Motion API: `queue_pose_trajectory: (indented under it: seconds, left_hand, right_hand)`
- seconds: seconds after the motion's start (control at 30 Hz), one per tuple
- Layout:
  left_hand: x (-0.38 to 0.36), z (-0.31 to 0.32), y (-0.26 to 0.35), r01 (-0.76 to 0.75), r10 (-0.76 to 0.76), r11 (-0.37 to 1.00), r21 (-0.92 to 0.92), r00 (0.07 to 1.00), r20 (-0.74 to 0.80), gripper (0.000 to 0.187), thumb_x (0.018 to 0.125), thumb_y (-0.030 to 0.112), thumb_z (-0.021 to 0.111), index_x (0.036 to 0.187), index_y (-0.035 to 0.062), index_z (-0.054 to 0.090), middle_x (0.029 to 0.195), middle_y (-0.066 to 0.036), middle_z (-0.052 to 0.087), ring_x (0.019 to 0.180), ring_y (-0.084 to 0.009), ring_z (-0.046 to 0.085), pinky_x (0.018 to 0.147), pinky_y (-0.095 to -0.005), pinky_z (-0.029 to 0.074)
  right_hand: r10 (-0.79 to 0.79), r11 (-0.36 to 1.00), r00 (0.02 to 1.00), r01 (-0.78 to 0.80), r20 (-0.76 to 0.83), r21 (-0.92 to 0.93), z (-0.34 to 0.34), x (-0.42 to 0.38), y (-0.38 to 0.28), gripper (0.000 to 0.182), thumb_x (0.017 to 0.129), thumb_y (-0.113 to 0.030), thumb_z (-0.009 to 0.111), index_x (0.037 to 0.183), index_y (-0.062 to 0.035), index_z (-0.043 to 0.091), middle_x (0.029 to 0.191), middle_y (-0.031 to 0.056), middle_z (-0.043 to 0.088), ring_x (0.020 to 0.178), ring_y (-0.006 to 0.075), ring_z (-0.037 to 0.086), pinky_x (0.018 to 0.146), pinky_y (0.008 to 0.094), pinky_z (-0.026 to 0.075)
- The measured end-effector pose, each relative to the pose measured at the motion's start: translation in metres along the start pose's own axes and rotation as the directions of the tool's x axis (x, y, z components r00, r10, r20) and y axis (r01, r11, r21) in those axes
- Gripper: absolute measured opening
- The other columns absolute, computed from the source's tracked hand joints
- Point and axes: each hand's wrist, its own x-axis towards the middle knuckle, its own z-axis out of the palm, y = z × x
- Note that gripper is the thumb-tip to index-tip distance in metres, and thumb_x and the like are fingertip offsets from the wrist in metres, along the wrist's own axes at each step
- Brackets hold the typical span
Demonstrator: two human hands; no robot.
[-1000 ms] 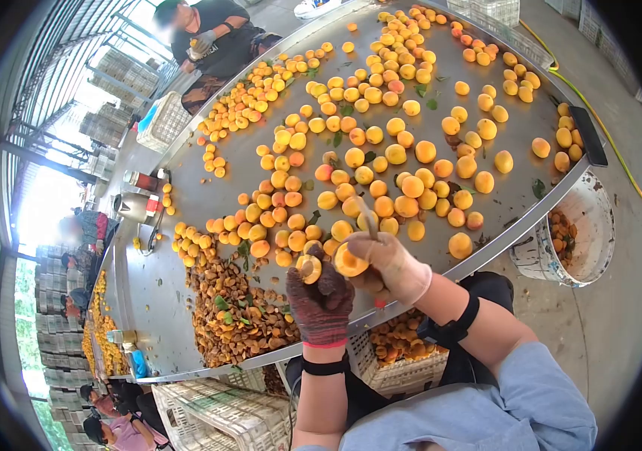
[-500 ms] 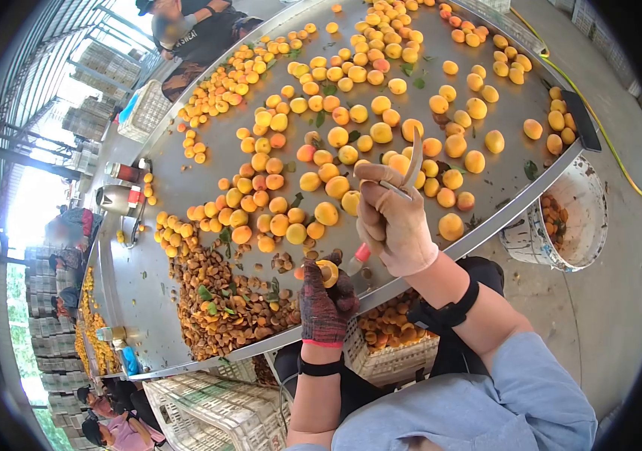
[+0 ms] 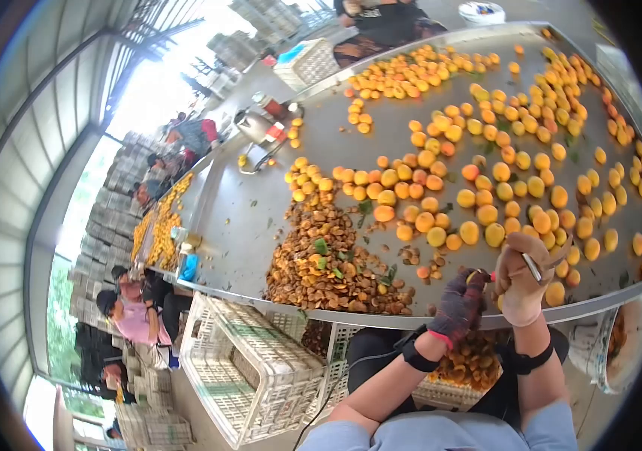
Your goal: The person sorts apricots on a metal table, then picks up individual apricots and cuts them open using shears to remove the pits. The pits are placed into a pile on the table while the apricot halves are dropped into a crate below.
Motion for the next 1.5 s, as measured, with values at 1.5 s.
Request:
queue_pose_trajectory:
  seconds: [1.5]
  left_hand:
    - [0.110,-0.145,0.018,-0.122,0.508,0.559,0.820,0.832,-0.223,0.034,0.088,0.015,0.059,0.118,0.0011,0.058,0.106,-0.017,0.065,0.096,-0.0315,0.063,0.084,-0.0376,0.049]
  right_hand:
    - [0.238,0.586,0.952,-0.299,-0.193,-0.753,-0.013,0.027,-0.007,0.018,0.081,-0.018,0.064,0.096,-0.0090,0.067,0.078,0.0146,0.066,0.072,0.0290,0.065,0.066,0.0356,0.051]
